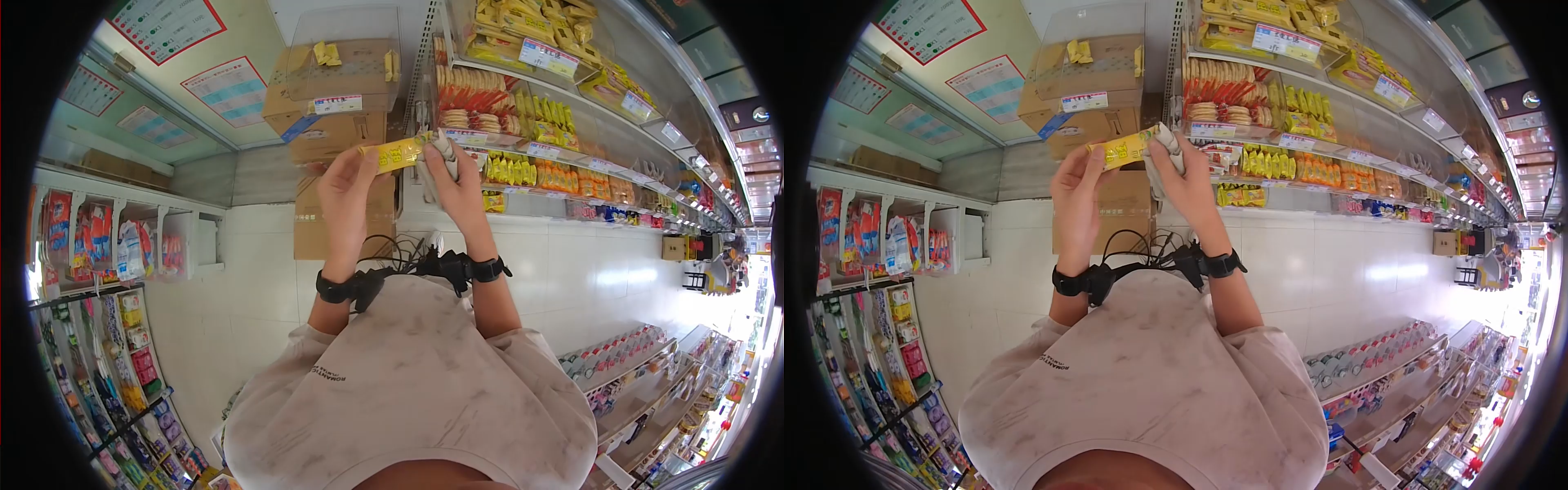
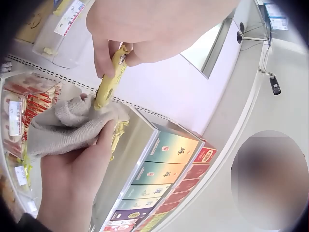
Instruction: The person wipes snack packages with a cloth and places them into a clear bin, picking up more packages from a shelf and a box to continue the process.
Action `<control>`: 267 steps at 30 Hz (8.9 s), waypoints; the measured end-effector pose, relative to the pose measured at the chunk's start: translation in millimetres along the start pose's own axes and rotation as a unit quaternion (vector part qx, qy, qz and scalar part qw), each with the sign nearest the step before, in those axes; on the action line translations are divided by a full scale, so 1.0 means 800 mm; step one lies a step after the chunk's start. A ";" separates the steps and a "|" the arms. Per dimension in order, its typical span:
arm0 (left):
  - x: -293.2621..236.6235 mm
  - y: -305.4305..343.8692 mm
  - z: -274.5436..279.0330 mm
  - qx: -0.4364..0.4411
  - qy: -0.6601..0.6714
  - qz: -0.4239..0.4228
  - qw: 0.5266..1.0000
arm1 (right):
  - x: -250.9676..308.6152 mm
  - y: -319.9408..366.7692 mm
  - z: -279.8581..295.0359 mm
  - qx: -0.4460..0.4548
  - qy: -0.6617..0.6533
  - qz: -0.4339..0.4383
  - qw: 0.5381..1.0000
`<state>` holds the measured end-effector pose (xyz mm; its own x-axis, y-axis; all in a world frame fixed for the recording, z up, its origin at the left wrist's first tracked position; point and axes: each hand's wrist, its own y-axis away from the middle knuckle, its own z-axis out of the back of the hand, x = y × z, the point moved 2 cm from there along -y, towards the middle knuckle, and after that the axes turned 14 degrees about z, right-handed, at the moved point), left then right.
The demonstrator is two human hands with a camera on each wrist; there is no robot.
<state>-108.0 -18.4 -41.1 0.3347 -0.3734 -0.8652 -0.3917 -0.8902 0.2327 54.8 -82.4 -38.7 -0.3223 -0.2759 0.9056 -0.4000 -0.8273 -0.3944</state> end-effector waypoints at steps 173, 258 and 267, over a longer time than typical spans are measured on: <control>-0.041 -0.116 -0.362 0.038 -0.370 -0.517 0.771 | 0.027 -0.142 0.286 -0.212 -0.090 0.110 0.967; -0.024 -0.080 -0.087 0.039 0.010 -0.022 0.999 | -0.007 -0.089 0.063 0.119 -0.151 0.012 0.981; -0.016 -0.079 -0.106 -0.041 -0.071 -0.122 0.989 | -0.011 -0.087 0.070 0.024 -0.175 -0.052 0.983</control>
<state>-14.8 20.4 -6.6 0.2840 -0.1090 -0.9526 -0.2415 -0.9696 0.0389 133.5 -49.5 -10.3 0.0369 -0.3337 0.9419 -0.3714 -0.8797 -0.2971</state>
